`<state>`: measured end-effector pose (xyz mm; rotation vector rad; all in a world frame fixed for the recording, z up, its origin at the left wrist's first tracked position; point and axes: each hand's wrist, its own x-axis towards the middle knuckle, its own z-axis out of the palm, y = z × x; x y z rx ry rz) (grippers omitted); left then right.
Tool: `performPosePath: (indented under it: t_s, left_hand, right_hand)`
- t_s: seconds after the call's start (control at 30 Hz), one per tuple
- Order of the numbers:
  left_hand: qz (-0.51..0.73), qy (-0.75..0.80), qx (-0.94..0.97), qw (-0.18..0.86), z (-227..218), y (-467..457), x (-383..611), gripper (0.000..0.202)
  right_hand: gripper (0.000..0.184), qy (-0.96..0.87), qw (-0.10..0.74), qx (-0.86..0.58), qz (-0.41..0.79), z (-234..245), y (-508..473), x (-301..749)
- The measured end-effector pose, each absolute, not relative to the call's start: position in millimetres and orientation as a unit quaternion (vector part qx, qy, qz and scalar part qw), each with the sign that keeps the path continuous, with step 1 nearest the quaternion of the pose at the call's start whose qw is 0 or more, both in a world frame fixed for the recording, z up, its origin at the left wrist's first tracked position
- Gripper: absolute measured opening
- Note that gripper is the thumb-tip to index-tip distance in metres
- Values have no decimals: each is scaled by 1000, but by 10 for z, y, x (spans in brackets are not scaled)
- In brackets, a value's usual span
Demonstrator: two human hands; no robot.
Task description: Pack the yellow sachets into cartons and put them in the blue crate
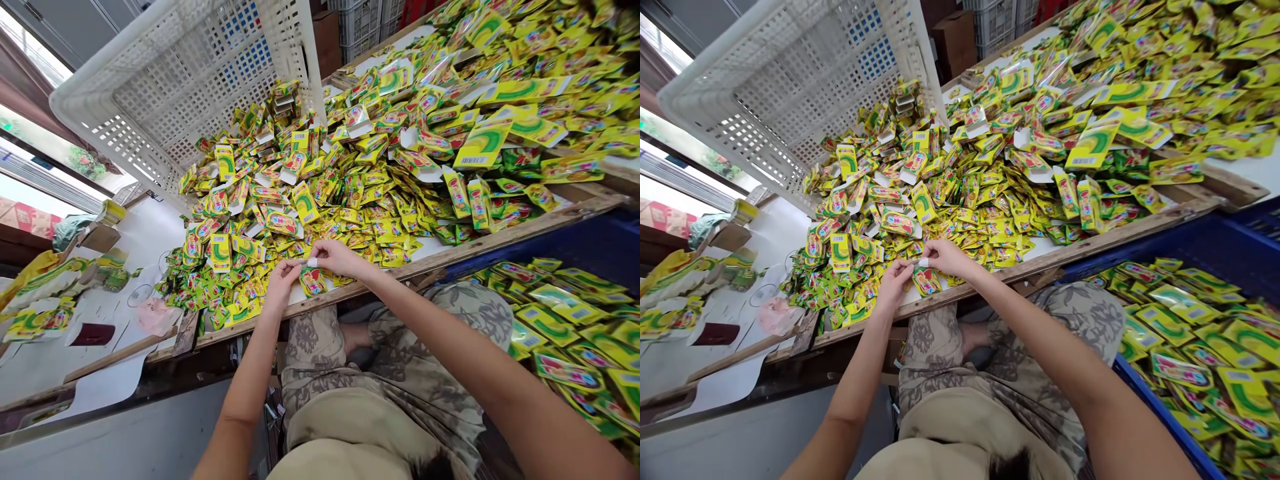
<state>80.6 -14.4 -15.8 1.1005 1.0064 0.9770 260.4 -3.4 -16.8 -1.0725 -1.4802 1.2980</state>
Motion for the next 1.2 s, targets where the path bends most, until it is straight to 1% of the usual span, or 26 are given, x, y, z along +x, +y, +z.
performPosePath:
  t_s: [0.1,0.13,0.2,0.3,0.43,0.63,0.8,1.07,1.2]
  left_hand:
    - [477,441,607,458,-229,-214,781,12]
    - [477,438,634,423,-248,-225,767,13]
    - [469,426,668,391,-275,-233,733,14]
    - [462,413,675,400,-290,-230,692,16]
    - [453,437,653,421,-265,-250,708,16]
    - [459,476,608,440,-173,-258,807,18]
    - [470,479,596,441,-113,-225,874,15]
    - [446,500,572,474,-42,-153,899,20]
    - [430,493,589,474,-33,-148,859,17]
  right_hand:
    - [5,-703,436,-422,371,-183,-122,2663]
    - [7,-730,428,-413,337,-185,-154,2685]
    - [11,-764,413,-392,303,-188,-212,2720]
    - [11,-769,411,-387,302,-193,-266,2730]
    - [9,-761,407,-415,287,-221,-284,2675]
    - [19,-769,388,-443,249,-201,-303,2612]
    - [15,-735,389,-474,290,-96,-297,2628]
    - [6,-655,393,-511,394,-65,-213,2650]
    - [8,-643,407,-494,421,-117,-222,2664]
